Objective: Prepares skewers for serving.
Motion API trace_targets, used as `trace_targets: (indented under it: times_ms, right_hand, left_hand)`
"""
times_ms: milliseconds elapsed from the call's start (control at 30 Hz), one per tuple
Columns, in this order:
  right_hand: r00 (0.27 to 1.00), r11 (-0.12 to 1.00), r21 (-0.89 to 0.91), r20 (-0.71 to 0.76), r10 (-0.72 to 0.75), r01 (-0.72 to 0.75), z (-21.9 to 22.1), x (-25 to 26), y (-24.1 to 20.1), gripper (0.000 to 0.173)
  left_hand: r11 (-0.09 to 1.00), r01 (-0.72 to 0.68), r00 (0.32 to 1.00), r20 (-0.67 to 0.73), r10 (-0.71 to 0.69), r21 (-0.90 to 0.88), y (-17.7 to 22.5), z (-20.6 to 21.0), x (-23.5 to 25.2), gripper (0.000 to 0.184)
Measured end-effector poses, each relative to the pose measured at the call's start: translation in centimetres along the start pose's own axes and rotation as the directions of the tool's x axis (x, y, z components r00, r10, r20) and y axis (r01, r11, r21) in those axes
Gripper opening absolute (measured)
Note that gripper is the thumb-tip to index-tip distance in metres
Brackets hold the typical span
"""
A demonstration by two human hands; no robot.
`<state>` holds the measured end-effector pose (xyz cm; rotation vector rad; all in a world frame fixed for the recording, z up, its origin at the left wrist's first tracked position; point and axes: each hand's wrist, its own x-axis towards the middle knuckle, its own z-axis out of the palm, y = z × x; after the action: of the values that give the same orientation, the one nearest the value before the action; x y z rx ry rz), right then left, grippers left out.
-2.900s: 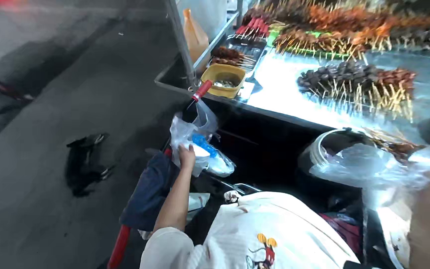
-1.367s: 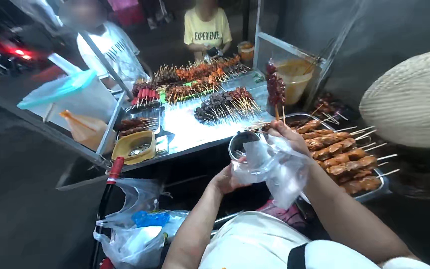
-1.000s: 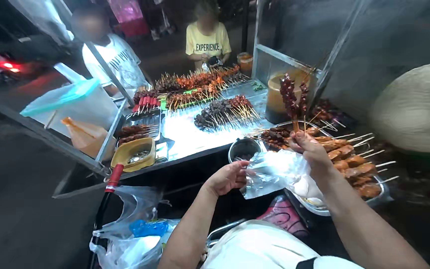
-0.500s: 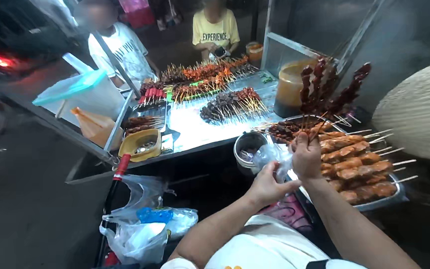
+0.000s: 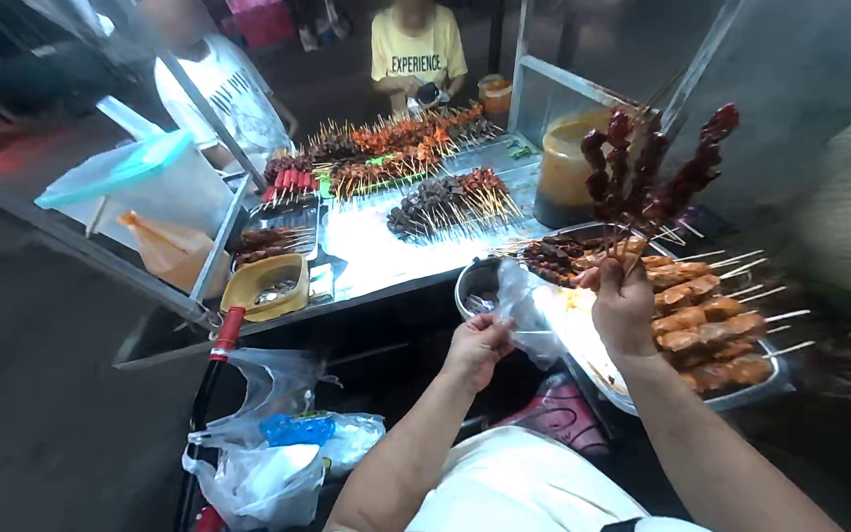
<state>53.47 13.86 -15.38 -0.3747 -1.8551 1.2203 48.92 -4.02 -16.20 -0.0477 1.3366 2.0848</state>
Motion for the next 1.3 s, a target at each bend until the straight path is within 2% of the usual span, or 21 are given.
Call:
trace_targets:
  times_ms: [67,133,200,233,333,400,500,567,600,667,700,733,800,933,1067,1167,1267,1300]
  right_hand:
    - [0.999,0.999,-0.012,0.031,-0.032,0.032,0.0,-0.8,-0.8,0.03]
    - [0.998,1.0,0.022,0.061,0.007,-0.008,0.7,-2.4,-1.8,0.034]
    - [0.995,0.997,0.043,0.07,0.067,-0.07,1.9,-3.2,-3.2,0.035]
    - [0.995,0.996,0.031,0.064,0.081,-0.083,2.3,-3.5,-3.3,0.035]
    - [0.999,0.999,-0.015,0.013,0.047,-0.047,2.4,-3.2,-2.4,0.034]
    - [0.998,0.997,-0.057,-0.004,0.06,-0.06,1.9,-2.8,-2.2,0.035]
    - [0.995,0.992,-0.084,-0.023,0.092,-0.094,0.8,-1.9,-1.6,0.039]
    - [0.989,0.988,-0.049,-0.034,0.146,-0.147,0.2,-1.3,-1.4,0.039]
    - [0.986,0.986,-0.021,-0.035,0.163,-0.163,0.1,-1.1,-1.3,0.037]
    - [0.98,0.979,0.053,-0.013,0.198,-0.197,0.2,-1.3,-1.4,0.034]
    - [0.979,0.978,0.053,0.004,0.204,-0.204,0.4,-1.6,-1.8,0.033]
    - [0.979,0.978,0.024,0.025,0.205,-0.205,0.6,-1.9,-2.2,0.034]
    - [0.977,0.977,-0.047,0.037,0.209,-0.207,1.0,-2.9,-3.0,0.039]
    - [0.989,0.981,-0.125,-0.004,0.148,-0.147,1.1,-3.3,-2.5,0.038]
    - [0.993,0.979,-0.162,-0.036,0.116,-0.121,0.2,-2.2,-1.0,0.037]
    - [0.989,0.967,-0.208,-0.054,0.141,-0.149,-0.3,-1.7,-1.2,0.04]
    - [0.997,0.963,-0.262,-0.062,0.046,-0.061,-0.4,-1.8,-0.7,0.039]
    - [0.998,0.961,-0.275,-0.062,0.013,-0.03,-0.3,-2.0,-0.6,0.039]
  left_hand:
    - [0.997,-0.059,0.998,-0.013,0.06,0.051,-0.2,0.7,-0.1,0.015]
    - [0.947,-0.175,0.985,0.053,0.167,0.268,-0.8,2.0,-1.0,0.024]
    - [0.778,-0.365,0.931,0.221,0.291,0.512,-0.7,3.2,-1.7,0.028]
    - [0.711,-0.432,0.901,0.295,0.317,0.555,-0.8,3.4,-1.8,0.027]
    - [0.643,-0.576,0.813,0.433,0.388,0.505,-1.5,2.5,-0.7,0.019]
    - [0.653,-0.595,0.794,0.471,0.385,0.47,-1.2,2.0,-0.3,0.011]
    - [0.729,-0.555,0.82,0.41,0.399,0.401,-0.5,1.3,-0.3,0.016]
    - [0.782,-0.522,0.843,0.346,0.411,0.342,0.1,1.1,-0.6,0.008]
    - [0.789,-0.513,0.849,0.331,0.411,0.338,0.3,1.1,-0.8,0.015]
    - [0.789,-0.487,0.866,0.32,0.383,0.375,0.3,1.4,-1.0,0.021]
    - [0.787,-0.482,0.868,0.329,0.371,0.385,0.2,1.8,-1.0,0.014]
    - [0.791,-0.479,0.866,0.351,0.356,0.38,-0.2,2.1,-0.8,0.008]
    - [0.825,-0.446,0.872,0.377,0.313,0.347,-1.4,2.6,-0.7,0.01]
    - [0.939,-0.273,0.933,0.297,0.205,0.208,-1.8,2.9,-1.0,0.023]
    - [0.988,-0.153,0.911,0.392,0.127,0.035,-1.5,2.0,-1.2,0.027]
    - [0.996,-0.084,0.927,0.365,0.09,-0.033,-1.0,1.8,-1.1,0.026]
    - [0.997,-0.066,0.953,0.299,0.054,0.029,-0.6,1.7,-0.9,0.014]
    - [0.993,-0.058,0.958,0.284,0.026,0.103,-0.5,1.8,-1.0,0.02]
